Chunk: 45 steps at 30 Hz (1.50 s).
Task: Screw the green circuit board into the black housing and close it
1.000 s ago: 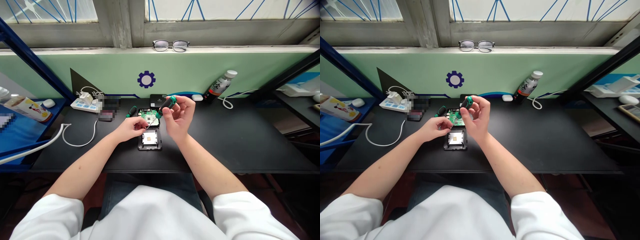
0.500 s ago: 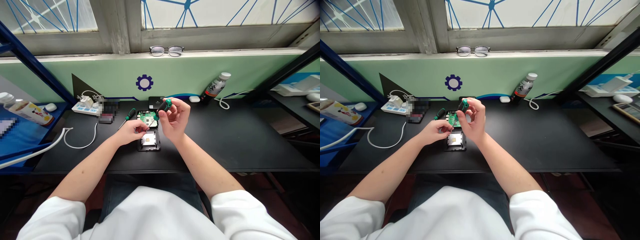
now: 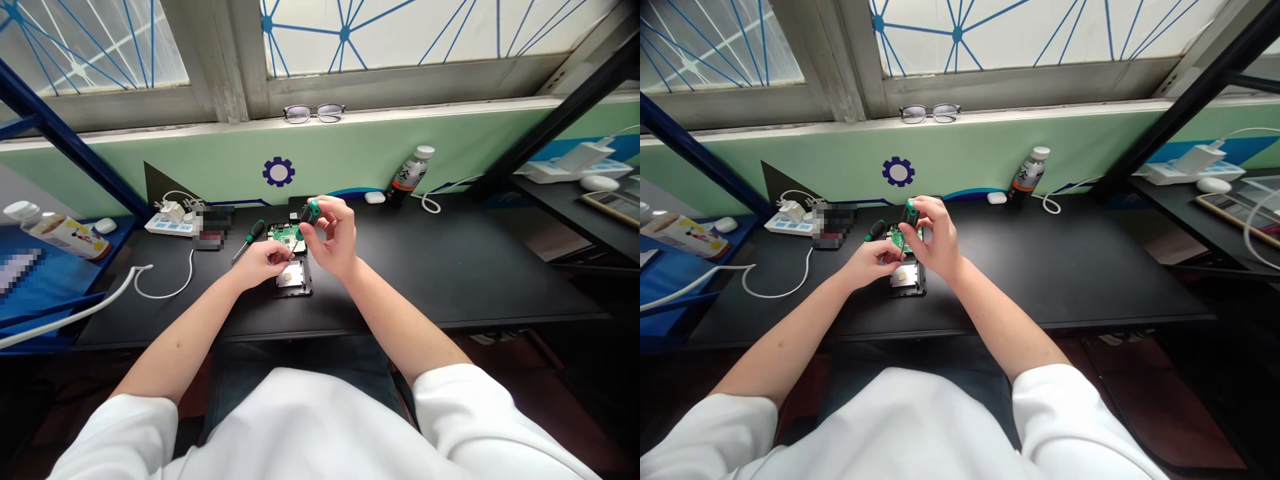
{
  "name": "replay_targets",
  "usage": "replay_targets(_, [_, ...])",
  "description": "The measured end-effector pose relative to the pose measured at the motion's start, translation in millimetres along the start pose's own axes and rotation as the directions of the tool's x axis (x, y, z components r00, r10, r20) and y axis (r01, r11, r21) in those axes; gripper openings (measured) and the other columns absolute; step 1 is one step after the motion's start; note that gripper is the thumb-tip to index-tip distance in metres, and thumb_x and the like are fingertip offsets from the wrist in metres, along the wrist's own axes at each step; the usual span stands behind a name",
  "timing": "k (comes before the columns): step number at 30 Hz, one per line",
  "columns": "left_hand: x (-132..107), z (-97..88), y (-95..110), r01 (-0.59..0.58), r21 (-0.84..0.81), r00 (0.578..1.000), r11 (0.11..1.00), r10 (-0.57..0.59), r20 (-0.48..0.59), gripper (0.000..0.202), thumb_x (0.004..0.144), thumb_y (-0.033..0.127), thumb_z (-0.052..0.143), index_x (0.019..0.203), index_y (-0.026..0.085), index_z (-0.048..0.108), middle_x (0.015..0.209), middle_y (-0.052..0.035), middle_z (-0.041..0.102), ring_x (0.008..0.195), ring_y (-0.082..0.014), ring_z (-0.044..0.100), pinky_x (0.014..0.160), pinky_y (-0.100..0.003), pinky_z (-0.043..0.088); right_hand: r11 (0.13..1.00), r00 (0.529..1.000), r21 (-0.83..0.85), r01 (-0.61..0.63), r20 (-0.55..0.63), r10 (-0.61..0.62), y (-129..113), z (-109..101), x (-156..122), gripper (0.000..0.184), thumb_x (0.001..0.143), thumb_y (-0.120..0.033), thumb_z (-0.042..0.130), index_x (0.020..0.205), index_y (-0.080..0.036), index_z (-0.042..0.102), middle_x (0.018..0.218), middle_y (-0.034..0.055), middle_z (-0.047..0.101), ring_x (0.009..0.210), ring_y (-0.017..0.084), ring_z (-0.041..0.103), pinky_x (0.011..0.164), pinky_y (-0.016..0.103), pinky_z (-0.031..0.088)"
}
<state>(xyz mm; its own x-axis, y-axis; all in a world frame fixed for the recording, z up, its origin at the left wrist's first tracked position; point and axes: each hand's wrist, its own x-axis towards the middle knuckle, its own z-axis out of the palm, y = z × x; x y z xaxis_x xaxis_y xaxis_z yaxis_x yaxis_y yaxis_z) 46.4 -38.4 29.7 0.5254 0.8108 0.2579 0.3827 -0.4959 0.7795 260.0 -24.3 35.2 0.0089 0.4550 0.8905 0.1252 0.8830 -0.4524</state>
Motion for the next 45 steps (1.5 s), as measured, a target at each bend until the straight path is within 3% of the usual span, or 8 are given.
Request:
replay_targets(7, [1, 13.8, 8, -0.001, 0.079, 0.997, 0.997, -0.006, 0.08, 0.004, 0.082, 0.024, 0.067, 0.079, 0.021, 0.068, 0.076, 0.0011, 0.067, 0.068, -0.0149, 0.055, 0.067, -0.03, 0.047, 0.992, 0.974, -0.045, 0.118, 0.202, -0.107, -7, -6, -2, 0.042, 0.105, -0.038, 0.071, 0.142, -0.035, 0.052, 0.13, 0.0079, 0.063, 0.099, 0.019, 0.068, 0.067, 0.032, 0.065])
replay_targets(13, [3, 30.3, 6, 0.047, 0.186, 0.994, 0.981, -0.064, 0.085, 0.01, 0.079, 0.024, 0.07, 0.072, 0.022, 0.064, 0.067, 0.0024, 0.061, 0.067, -0.0175, 0.058, 0.067, -0.032, 0.047, 0.986, 0.953, -0.078, 0.147, 0.278, -0.12, -10, -10, -15, 0.04, 0.107, -0.034, 0.067, 0.144, -0.032, 0.054, 0.129, 0.0084, 0.062, 0.088, 0.016, 0.065, 0.07, 0.033, 0.067])
replay_targets(25, [6, 36.3, 8, 0.062, 0.218, 0.992, 0.974, -0.084, 0.093, 0.006, 0.077, 0.017, 0.068, 0.075, 0.022, 0.067, 0.071, 0.0008, 0.067, 0.069, -0.0189, 0.061, 0.071, -0.034, 0.05, 0.991, 0.938, -0.133, -0.027, 0.339, 0.071, -2, -12, -21, 0.04, 0.105, -0.042, 0.068, 0.141, -0.029, 0.057, 0.127, 0.0078, 0.069, 0.083, 0.017, 0.064, 0.08, 0.04, 0.065])
replay_targets(29, [1, 39.5, 10, 0.064, 0.235, 0.996, 0.97, -0.077, 0.048, 0.013, 0.076, 0.016, 0.067, 0.087, 0.023, 0.071, 0.081, -0.0013, 0.074, 0.077, -0.0215, 0.066, 0.076, -0.035, 0.054, 0.971, 0.935, -0.225, -0.079, 0.322, 0.151, 0, -9, -18, 0.047, 0.1, -0.048, 0.075, 0.138, -0.026, 0.057, 0.119, 0.0068, 0.073, 0.085, 0.02, 0.066, 0.085, 0.041, 0.064])
replay_targets(33, [-23, 36.9, 11, 0.059, 0.226, 0.993, 0.972, -0.034, -0.115, 0.022, 0.086, 0.021, 0.066, 0.106, 0.022, 0.076, 0.109, -0.0056, 0.081, 0.097, -0.0232, 0.071, 0.089, -0.036, 0.056, 0.967, 0.947, -0.238, -0.087, 0.282, 0.155, 3, -7, -20, 0.05, 0.102, -0.057, 0.072, 0.138, -0.026, 0.056, 0.124, 0.0079, 0.071, 0.09, 0.02, 0.069, 0.084, 0.041, 0.066])
replay_targets(38, [-63, 19.1, -3, 0.146, 0.251, 0.901, 0.957, -0.024, -0.433, 0.021, 0.095, 0.026, 0.06, 0.103, 0.021, 0.078, 0.101, -0.0071, 0.081, 0.091, -0.0214, 0.07, 0.084, -0.034, 0.054, 0.972, 0.964, -0.235, -0.021, 0.254, 0.082, 2, -5, -21, 0.053, 0.102, -0.065, 0.068, 0.137, -0.026, 0.058, 0.123, 0.0102, 0.071, 0.092, 0.022, 0.07, 0.083, 0.043, 0.067])
replay_targets(41, [-75, 8.5, -14, 0.257, 0.175, 0.823, 0.951, -0.121, -0.554, 0.018, 0.093, 0.027, 0.061, 0.099, 0.021, 0.076, 0.091, -0.0052, 0.079, 0.079, -0.0191, 0.068, 0.076, -0.032, 0.052, 0.976, 0.97, -0.218, 0.012, 0.24, 0.041, -1, -3, -20, 0.045, 0.109, -0.061, 0.057, 0.137, -0.026, 0.06, 0.117, 0.0099, 0.071, 0.086, 0.022, 0.068, 0.079, 0.044, 0.067])
replay_targets(45, [-75, 2.9, -23, 0.305, 0.05, 0.723, 0.951, -0.197, -0.662, 0.018, 0.092, 0.029, 0.058, 0.098, 0.021, 0.073, 0.084, -0.0026, 0.075, 0.077, -0.018, 0.069, 0.075, -0.03, 0.054, 0.986, 0.976, -0.159, 0.05, 0.218, -0.015, -2, 1, -21, 0.038, 0.115, -0.049, 0.042, 0.139, -0.027, 0.061, 0.114, 0.0101, 0.07, 0.093, 0.023, 0.069, 0.08, 0.045, 0.067])
